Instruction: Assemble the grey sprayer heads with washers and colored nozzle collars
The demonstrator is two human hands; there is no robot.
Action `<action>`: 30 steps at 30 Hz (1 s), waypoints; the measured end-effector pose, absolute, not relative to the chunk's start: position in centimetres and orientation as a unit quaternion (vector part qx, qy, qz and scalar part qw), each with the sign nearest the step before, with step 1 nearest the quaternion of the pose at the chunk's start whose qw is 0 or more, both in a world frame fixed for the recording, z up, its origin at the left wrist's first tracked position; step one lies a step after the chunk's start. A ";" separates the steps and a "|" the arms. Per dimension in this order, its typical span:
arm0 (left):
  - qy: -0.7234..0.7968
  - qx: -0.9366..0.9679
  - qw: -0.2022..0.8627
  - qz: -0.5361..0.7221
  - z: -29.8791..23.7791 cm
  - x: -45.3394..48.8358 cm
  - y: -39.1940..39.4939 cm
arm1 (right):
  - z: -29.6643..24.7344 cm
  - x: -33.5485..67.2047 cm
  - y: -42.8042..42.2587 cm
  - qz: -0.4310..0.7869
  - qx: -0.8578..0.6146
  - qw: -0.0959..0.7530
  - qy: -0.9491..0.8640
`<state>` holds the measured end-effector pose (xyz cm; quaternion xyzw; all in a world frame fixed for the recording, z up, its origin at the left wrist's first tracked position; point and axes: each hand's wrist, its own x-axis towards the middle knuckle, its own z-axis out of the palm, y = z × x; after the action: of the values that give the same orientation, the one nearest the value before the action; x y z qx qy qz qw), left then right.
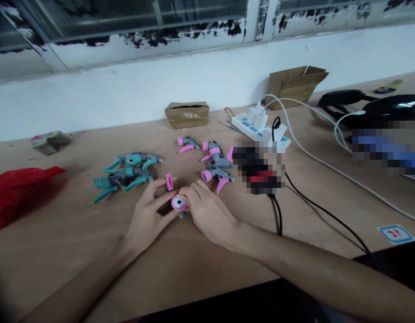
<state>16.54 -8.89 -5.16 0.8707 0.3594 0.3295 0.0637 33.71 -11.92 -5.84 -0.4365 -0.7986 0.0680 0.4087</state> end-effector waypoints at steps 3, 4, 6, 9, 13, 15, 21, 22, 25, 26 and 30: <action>0.361 0.870 0.069 0.328 -5.2 16.5 -8.9 | -5.6 33.9 -11.9 0.081 -0.436 0.398 -0.803; 0.360 0.870 0.069 0.329 -5.2 16.5 -8.9 | -5.5 33.9 -11.9 0.089 -0.437 0.398 -0.802; 0.356 0.870 0.068 0.335 -5.2 16.5 -8.9 | -5.4 34.0 -11.8 0.107 -0.437 0.398 -0.799; 0.351 0.871 0.065 0.338 -5.3 16.5 -8.9 | -5.3 34.2 -11.8 0.127 -0.431 0.396 -0.801; 0.353 0.874 0.065 0.328 -5.2 16.6 -9.1 | -5.0 34.2 -11.8 0.133 -0.422 0.385 -0.810; 0.355 0.875 0.066 0.324 -5.1 16.6 -9.2 | -4.7 34.2 -11.9 0.136 -0.419 0.381 -0.813; 0.351 0.882 0.071 0.307 -5.0 16.5 -9.2 | -4.0 34.2 -12.0 0.155 -0.415 0.377 -0.813; 0.351 0.882 0.071 0.306 -5.0 16.5 -9.2 | -3.9 34.3 -12.0 0.154 -0.414 0.377 -0.814; 0.348 0.884 0.068 0.304 -5.0 16.4 -9.2 | -3.9 34.6 -11.8 0.154 -0.403 0.366 -0.824; 0.347 0.885 0.066 0.304 -5.0 16.4 -9.1 | -3.9 34.7 -11.7 0.153 -0.397 0.363 -0.829; 0.347 0.882 0.072 0.311 -5.0 16.4 -9.0 | -4.0 35.0 -11.6 0.158 -0.390 0.366 -0.830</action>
<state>16.43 -9.04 -5.04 0.8820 0.3470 0.3109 0.0715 35.01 -11.63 -3.99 -0.3897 -0.8302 0.1581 0.3659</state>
